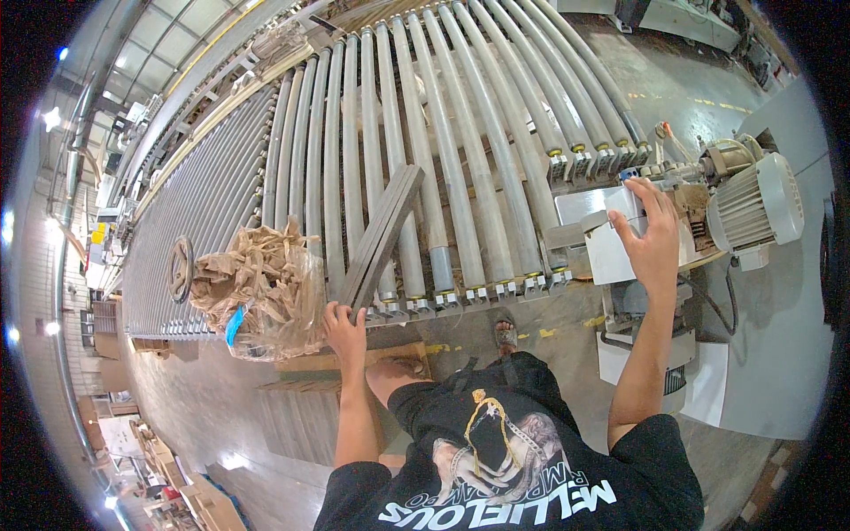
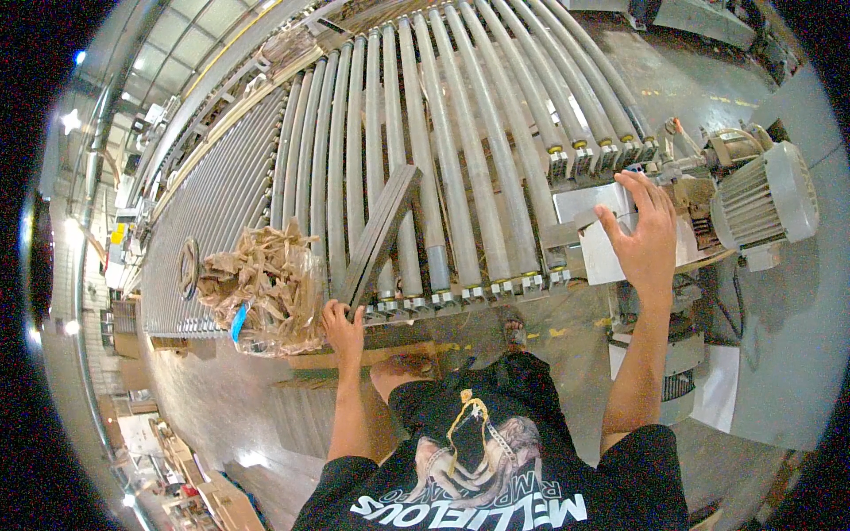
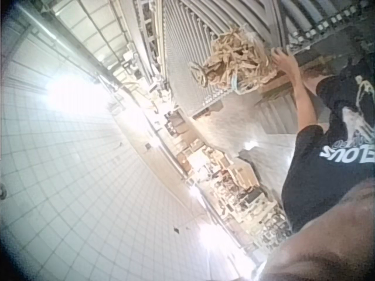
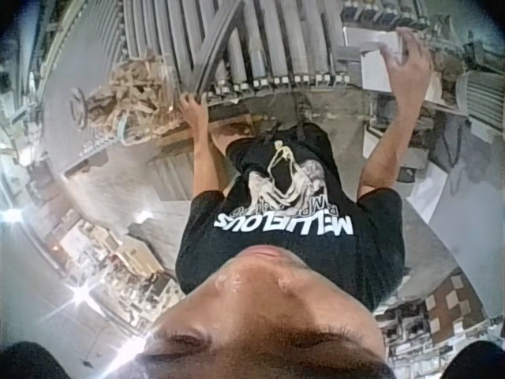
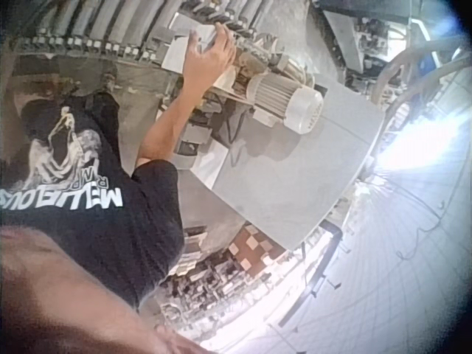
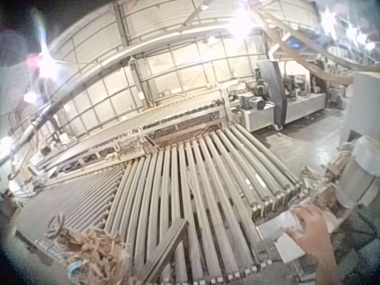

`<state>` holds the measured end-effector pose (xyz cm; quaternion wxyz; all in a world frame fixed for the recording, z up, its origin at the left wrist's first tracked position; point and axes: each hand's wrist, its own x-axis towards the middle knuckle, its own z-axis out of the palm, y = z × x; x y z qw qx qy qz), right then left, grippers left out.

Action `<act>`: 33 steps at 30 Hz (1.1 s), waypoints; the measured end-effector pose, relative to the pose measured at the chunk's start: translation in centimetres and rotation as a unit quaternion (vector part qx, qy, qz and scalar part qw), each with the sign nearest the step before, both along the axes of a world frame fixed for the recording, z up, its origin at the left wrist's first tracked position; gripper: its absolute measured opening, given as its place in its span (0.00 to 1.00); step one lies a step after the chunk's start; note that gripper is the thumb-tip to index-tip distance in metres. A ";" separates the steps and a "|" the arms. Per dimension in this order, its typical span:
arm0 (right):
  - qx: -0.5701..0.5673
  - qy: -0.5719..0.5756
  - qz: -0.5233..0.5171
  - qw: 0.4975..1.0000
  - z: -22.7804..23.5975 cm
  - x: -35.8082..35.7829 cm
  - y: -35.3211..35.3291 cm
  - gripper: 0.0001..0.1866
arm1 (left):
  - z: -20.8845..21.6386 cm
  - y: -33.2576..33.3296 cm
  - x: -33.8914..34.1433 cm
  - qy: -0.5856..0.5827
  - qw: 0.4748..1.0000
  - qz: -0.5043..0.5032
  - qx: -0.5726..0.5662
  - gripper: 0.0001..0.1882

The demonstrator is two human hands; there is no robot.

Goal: The recorder is seen operating a large industrial wood processing machine, specifically a roller conveyor and edge bander, by adjusting controls and clearing small debris.

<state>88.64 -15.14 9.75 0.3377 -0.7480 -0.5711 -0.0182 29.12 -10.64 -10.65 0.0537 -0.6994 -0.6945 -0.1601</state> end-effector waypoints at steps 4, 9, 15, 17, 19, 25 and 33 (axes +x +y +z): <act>0.000 -0.007 0.000 1.000 -0.3 0.0 0.0 0.27 | -0.1 1.4 1.6 0.007 0.999 0.046 0.028 0.40; 0.000 -0.014 0.001 1.000 -0.2 -0.2 0.0 0.28 | -0.4 2.9 1.8 0.014 0.995 0.074 -0.067 0.45; -0.002 -0.015 -0.006 1.000 0.1 -0.4 0.0 0.28 | 0.0 3.5 2.5 0.004 0.993 0.083 -0.081 0.42; 0.001 -0.016 -0.008 1.000 0.2 -0.3 0.0 0.28 | -0.3 3.6 2.4 0.003 0.993 0.088 -0.081 0.41; 0.004 -0.010 -0.004 1.000 0.2 -0.2 0.1 0.27 | -0.6 3.8 2.4 -0.011 0.994 0.086 -0.061 0.42; 0.013 0.003 0.003 1.000 0.3 0.1 -0.1 0.27 | -0.8 4.4 10.3 0.069 0.993 0.043 0.090 0.48; 0.004 0.012 0.001 1.000 0.0 0.0 0.3 0.26 | -1.6 3.9 33.2 -0.137 0.930 -0.336 -0.050 0.39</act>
